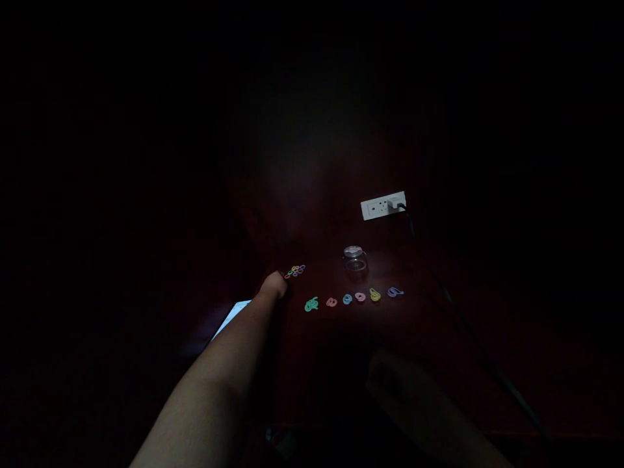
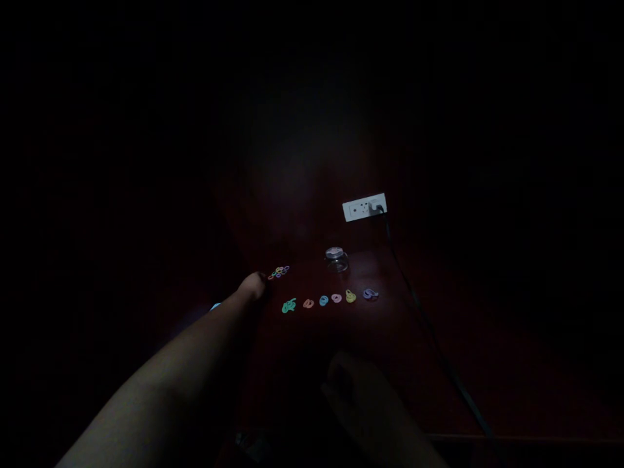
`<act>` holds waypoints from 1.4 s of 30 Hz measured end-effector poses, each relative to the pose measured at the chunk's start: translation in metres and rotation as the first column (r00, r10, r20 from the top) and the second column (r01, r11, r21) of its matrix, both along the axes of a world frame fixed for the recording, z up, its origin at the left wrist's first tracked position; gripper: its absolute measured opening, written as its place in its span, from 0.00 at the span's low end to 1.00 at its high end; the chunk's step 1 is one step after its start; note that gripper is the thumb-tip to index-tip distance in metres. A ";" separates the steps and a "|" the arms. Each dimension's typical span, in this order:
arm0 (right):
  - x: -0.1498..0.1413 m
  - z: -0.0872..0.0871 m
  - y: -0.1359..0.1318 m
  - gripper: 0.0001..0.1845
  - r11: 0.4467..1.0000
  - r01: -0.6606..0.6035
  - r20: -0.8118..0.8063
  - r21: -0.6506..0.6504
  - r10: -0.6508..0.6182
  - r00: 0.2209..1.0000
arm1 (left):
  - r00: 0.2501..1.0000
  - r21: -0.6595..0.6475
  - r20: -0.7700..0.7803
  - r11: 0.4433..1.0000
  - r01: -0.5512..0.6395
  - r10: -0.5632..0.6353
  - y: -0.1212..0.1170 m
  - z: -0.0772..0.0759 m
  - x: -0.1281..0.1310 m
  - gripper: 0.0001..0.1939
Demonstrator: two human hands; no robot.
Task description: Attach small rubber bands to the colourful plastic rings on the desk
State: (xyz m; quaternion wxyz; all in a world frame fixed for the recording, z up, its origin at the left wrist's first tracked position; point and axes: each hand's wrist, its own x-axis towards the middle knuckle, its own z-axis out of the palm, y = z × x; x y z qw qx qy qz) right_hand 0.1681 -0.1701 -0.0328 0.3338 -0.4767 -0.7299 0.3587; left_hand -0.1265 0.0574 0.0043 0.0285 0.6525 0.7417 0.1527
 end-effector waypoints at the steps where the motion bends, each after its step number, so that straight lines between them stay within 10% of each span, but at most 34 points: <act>1: 0.000 0.000 0.001 0.05 1.000 0.002 0.005 -0.009 -0.002 1.000 | 1.000 -0.016 -0.009 1.000 -0.003 0.002 0.000 -0.005 -0.003 0.08; 10: -0.006 0.006 0.001 0.05 0.996 0.043 0.004 -0.076 -0.043 0.999 | 0.996 0.081 -0.015 0.993 -0.083 0.084 0.009 -0.052 0.014 0.22; 22: -0.003 -0.005 0.009 0.06 0.994 0.008 -0.072 -0.106 -0.015 0.997 | 0.984 0.194 0.118 0.969 -0.152 0.130 0.004 -0.053 0.011 0.12; 29: 0.000 -0.007 0.016 0.10 0.998 -0.024 -0.218 -0.052 0.012 0.976 | 0.949 0.348 0.308 0.936 -0.046 -0.068 -0.032 -0.053 0.014 0.08; 35: -0.005 -0.014 0.026 0.10 1.000 -0.023 -0.263 0.008 0.025 0.964 | 0.586 0.414 0.743 0.910 -0.022 -0.324 -0.080 -0.053 0.036 0.09; 42: -0.031 -0.009 0.041 0.16 1.000 -0.005 -0.343 -0.030 -0.005 0.939 | 0.236 0.406 0.863 0.891 0.204 -0.447 -0.149 -0.055 0.111 0.11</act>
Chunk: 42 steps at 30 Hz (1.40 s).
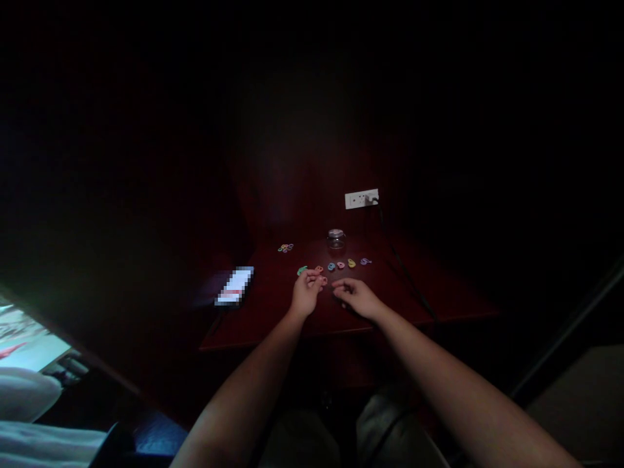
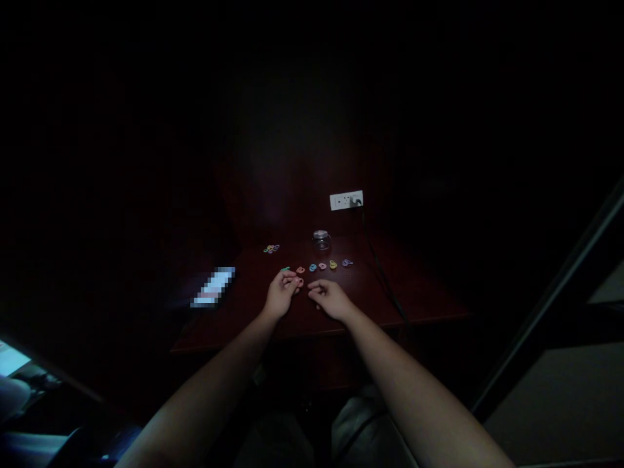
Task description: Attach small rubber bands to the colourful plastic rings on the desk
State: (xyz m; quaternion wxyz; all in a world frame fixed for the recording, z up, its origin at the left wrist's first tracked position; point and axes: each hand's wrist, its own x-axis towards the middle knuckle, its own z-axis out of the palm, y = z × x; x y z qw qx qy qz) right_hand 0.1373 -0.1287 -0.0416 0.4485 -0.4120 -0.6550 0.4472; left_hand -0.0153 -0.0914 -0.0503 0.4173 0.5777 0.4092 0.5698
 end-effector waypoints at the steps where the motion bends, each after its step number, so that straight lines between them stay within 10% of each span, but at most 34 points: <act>1: -0.002 0.001 0.001 0.17 1.000 -0.006 -0.024 0.004 0.006 1.000 | 1.000 -0.011 0.015 1.000 0.026 -0.026 -0.007 -0.001 0.011 0.11; 7: 0.002 -0.003 0.001 0.16 0.994 0.089 -0.046 0.065 -0.087 0.995 | 0.994 -0.005 0.035 0.995 -0.103 0.103 -0.020 -0.008 0.042 0.11; 42: 0.005 -0.009 0.007 0.11 0.980 0.176 -0.152 0.096 -0.161 0.975 | 0.998 0.014 0.010 0.998 -0.064 0.064 -0.016 -0.010 0.036 0.10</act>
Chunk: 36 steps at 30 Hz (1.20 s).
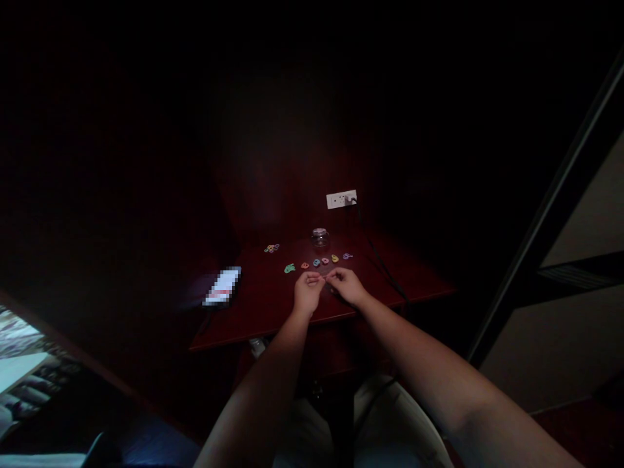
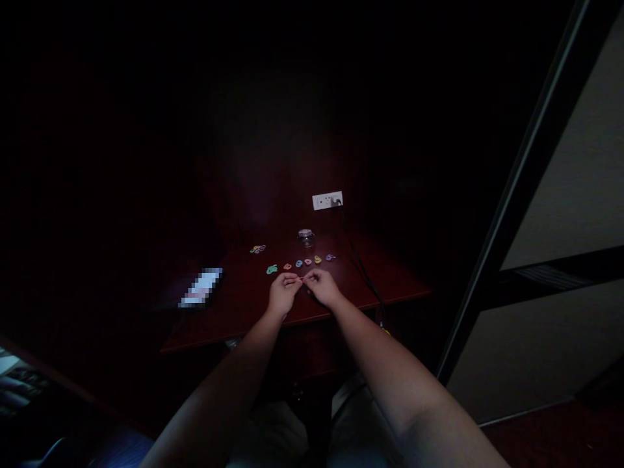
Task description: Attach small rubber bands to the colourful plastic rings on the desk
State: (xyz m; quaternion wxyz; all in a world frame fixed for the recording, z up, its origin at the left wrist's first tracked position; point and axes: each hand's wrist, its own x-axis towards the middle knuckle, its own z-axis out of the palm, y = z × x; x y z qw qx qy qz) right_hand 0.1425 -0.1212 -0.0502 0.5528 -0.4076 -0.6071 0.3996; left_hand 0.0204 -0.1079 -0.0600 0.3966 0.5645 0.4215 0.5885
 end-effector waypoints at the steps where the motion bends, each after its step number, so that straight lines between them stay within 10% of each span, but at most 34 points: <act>1: 0.000 -0.001 0.001 0.10 1.000 0.000 -0.003 0.004 0.000 1.000 | 1.000 0.001 0.001 1.000 0.002 -0.002 -0.001 0.001 0.000 0.10; 36: 0.001 -0.004 0.004 0.06 1.000 0.004 -0.106 0.016 -0.002 0.994 | 0.995 -0.085 0.008 0.992 0.097 -0.097 -0.010 0.009 0.002 0.08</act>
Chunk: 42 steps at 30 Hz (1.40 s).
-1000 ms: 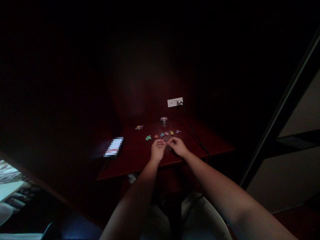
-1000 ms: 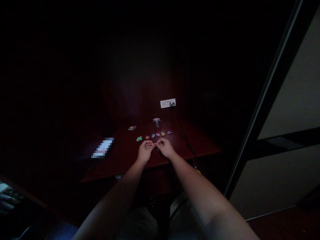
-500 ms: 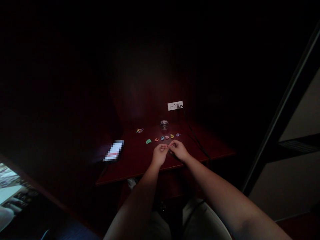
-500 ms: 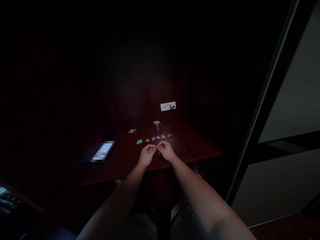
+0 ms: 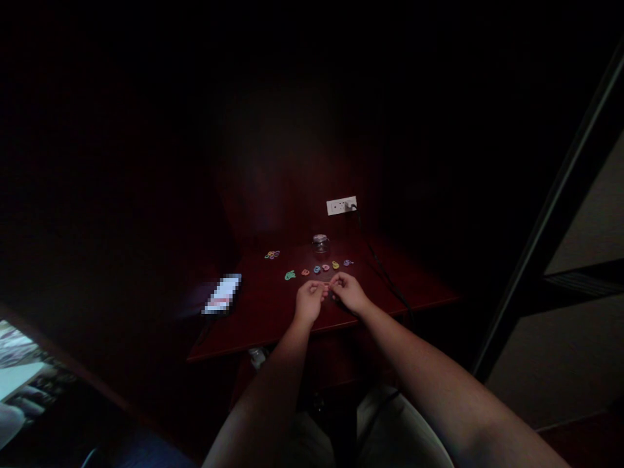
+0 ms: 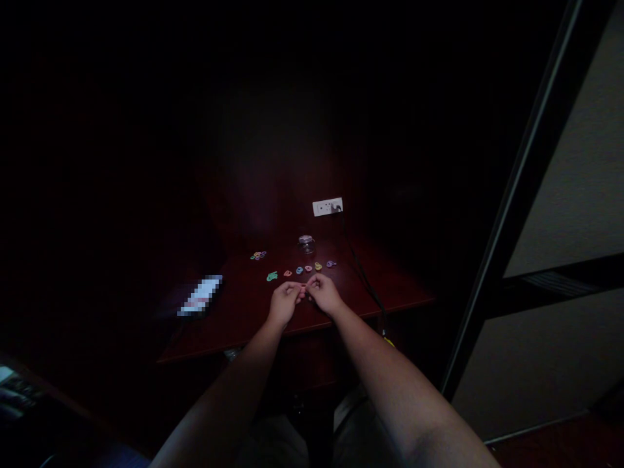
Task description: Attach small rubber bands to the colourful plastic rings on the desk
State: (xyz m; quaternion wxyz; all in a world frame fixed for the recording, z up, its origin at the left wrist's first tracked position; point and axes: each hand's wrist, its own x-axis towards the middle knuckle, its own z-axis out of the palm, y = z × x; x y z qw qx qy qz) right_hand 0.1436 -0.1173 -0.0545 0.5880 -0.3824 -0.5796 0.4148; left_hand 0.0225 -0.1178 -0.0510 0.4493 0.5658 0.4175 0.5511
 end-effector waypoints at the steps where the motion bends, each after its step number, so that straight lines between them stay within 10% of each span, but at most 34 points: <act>1: 0.000 0.000 0.000 0.05 1.000 0.003 0.000 0.001 -0.003 1.000 | 1.000 -0.004 0.004 1.000 -0.002 0.002 0.000 0.000 0.000 0.08; 42: 0.000 0.005 -0.004 0.11 0.998 0.052 0.088 -0.041 -0.048 0.995 | 1.000 0.003 -0.006 1.000 -0.005 0.005 0.000 -0.001 0.000 0.10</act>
